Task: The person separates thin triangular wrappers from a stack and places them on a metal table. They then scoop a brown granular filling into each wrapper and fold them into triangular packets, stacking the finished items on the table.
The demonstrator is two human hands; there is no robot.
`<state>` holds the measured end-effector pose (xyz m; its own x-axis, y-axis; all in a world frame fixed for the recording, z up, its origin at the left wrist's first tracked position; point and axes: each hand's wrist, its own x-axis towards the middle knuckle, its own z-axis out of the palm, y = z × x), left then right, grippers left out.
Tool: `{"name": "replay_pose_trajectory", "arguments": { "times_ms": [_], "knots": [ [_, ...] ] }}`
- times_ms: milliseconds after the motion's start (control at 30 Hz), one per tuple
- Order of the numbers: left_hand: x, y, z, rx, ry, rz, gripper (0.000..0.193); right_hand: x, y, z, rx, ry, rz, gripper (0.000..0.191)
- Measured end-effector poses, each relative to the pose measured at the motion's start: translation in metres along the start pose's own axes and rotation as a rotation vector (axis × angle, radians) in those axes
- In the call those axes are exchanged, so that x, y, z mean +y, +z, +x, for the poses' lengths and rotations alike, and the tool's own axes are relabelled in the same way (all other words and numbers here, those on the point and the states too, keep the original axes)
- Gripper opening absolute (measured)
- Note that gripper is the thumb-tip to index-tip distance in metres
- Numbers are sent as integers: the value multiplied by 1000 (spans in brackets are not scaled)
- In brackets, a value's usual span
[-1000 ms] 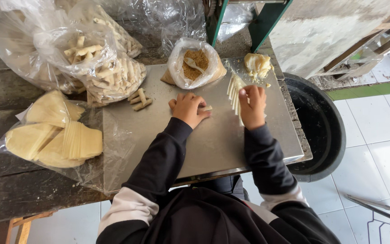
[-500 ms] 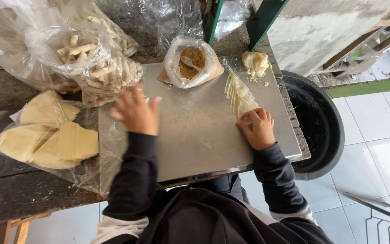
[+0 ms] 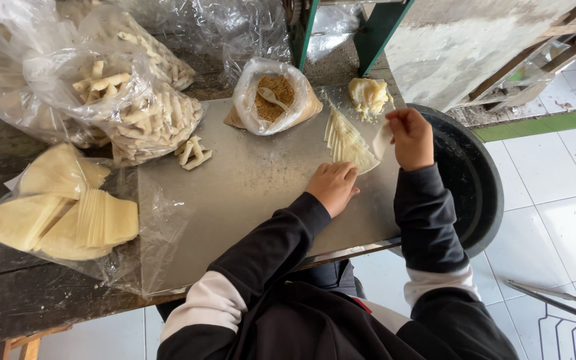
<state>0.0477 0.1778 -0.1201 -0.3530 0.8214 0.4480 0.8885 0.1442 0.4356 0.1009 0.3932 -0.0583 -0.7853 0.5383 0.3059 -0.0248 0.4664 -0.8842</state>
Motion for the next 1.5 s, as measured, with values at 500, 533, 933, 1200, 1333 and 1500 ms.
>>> {"name": "replay_pose_trajectory", "arguments": {
  "times_ms": [500, 533, 933, 1200, 1333, 1500],
  "knots": [
    [-61, -86, -58, 303, -695, -436, 46, -122, 173, 22, -133, -379, -644, 25],
    [-63, -87, -57, 303, -667, -424, 46, -125, 179, 32, -122, -472, -747, 26],
    [-64, -97, -67, 261, -687, -439, 47, -126, 222, 79, -125, -442, -514, 9],
    [-66, -95, -73, 247, -737, -461, 42, -115, 198, 59, -102, -462, -217, 9],
    [-65, -97, -75, 213, -688, -468, 53, -98, 183, 53, -67, -58, -24, 16],
    [-65, -97, -78, 234, -723, -478, 45, -85, 166, 54, 23, 171, 346, 20]
  ]
}}
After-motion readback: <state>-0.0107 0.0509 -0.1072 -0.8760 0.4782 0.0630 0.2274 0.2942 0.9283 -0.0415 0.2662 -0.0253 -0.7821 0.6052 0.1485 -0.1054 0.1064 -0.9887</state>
